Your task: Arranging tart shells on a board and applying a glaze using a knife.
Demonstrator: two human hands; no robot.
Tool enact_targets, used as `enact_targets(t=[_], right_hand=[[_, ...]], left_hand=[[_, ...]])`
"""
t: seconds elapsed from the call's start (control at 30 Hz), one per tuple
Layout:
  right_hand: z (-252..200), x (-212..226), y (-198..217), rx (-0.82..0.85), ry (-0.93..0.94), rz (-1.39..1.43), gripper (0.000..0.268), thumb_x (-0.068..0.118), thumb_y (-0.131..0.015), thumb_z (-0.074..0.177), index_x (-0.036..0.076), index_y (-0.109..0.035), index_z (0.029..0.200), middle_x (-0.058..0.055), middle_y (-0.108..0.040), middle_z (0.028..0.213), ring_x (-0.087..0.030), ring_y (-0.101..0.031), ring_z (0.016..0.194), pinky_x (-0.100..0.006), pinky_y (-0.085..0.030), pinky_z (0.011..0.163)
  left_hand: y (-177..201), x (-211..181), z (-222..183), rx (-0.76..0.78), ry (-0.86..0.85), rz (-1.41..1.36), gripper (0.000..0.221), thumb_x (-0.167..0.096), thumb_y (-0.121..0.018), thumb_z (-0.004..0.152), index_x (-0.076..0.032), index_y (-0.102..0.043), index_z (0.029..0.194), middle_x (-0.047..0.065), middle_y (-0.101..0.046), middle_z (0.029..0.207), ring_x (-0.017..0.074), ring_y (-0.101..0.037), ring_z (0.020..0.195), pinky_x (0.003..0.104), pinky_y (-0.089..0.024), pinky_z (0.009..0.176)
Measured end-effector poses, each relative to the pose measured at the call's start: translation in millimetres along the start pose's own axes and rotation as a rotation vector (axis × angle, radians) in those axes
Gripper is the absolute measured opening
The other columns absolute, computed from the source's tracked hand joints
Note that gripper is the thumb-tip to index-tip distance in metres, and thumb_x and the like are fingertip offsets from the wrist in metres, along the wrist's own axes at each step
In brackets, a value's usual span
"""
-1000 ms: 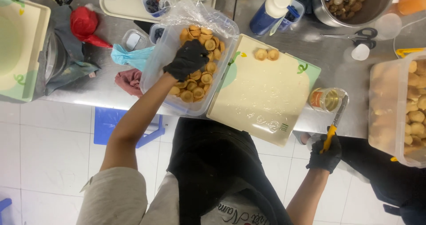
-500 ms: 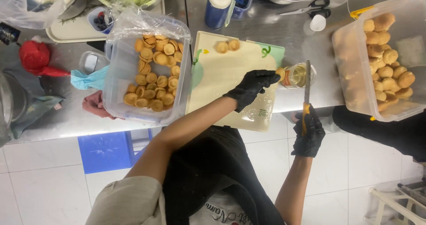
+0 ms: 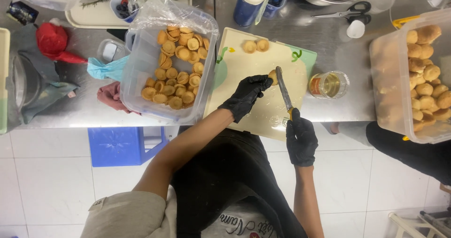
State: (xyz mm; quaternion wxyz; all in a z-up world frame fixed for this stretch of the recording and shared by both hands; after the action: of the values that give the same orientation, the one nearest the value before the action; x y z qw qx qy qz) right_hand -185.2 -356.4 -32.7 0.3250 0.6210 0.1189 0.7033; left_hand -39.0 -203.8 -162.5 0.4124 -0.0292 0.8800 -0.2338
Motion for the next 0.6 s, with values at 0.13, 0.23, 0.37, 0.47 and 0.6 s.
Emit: enact_targets(t=[0.13, 0.23, 0.37, 0.47, 0.6], right_hand=[[3.8, 6.2, -14.1, 0.047, -0.096, -0.214, 0.023, 0.007, -0.073, 0.098, -0.001, -0.068, 0.12, -0.009, -0.073, 0.097, -0.01, -0.068, 0.082, -0.027, -0.055, 0.074], [-0.8, -9.4, -27.1, 0.09, -0.063, -0.212, 0.029, 0.007, -0.071, 0.099, 0.001, -0.069, 0.128, -0.009, -0.072, 0.095, -0.011, -0.065, 0.077, -0.028, -0.054, 0.071], [-10.4, -53.0, -40.1, 0.207, -0.235, 0.056, 0.041, 0.015, -0.06, 0.106, 0.006, -0.063, 0.145, -0.004, -0.076, 0.092, -0.008, -0.055, 0.069, -0.023, -0.049, 0.065], [-11.8, -68.4, -56.0, 0.26, -0.657, 0.515, 0.038, 0.023, -0.064, 0.101, 0.005, -0.067, 0.134, -0.007, -0.074, 0.088, -0.007, -0.052, 0.06, -0.021, -0.042, 0.051], [-14.4, -73.2, -60.1, 0.176, -0.802, 0.687, 0.041, 0.027, -0.066, 0.1, 0.004, -0.067, 0.133, -0.01, -0.072, 0.085, -0.008, -0.049, 0.057, -0.021, -0.038, 0.048]], left_hand=[[22.6, 14.9, -12.6, -0.081, 0.003, -0.055, 0.033, -0.03, -0.08, 0.088, -0.008, -0.078, 0.113, -0.003, -0.068, 0.084, 0.0077, -0.054, 0.07, 0.024, -0.045, 0.062], [35.0, 18.5, -16.4, -0.076, -0.099, -0.093, 0.031, -0.026, -0.08, 0.089, -0.007, -0.077, 0.113, -0.002, -0.071, 0.088, 0.0068, -0.055, 0.072, 0.023, -0.046, 0.063], [45.7, 1.3, -27.2, -0.095, -0.376, -0.027, 0.029, -0.019, -0.082, 0.088, -0.009, -0.074, 0.114, -0.002, -0.071, 0.099, 0.0067, -0.06, 0.084, 0.024, -0.051, 0.075], [47.6, -12.0, -49.4, -0.172, -0.772, 0.313, 0.027, -0.014, -0.081, 0.088, -0.014, -0.072, 0.114, 0.001, -0.066, 0.106, 0.0144, -0.065, 0.093, 0.028, -0.055, 0.081], [62.6, -1.0, -50.9, -0.32, -1.032, 0.877, 0.023, -0.011, -0.076, 0.091, -0.019, -0.073, 0.112, 0.005, -0.061, 0.097, 0.0232, -0.065, 0.086, 0.034, -0.053, 0.072]])
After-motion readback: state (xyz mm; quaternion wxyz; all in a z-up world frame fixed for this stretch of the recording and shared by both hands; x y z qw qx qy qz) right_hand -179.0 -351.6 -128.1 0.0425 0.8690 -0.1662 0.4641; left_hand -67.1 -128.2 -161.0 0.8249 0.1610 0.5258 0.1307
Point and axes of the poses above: each hand's wrist, its own z-axis towards the middle knuckle, its own y-axis out of the back of the hand, x = y × z, the point moved 5 cm from there along z, towards the middle knuckle
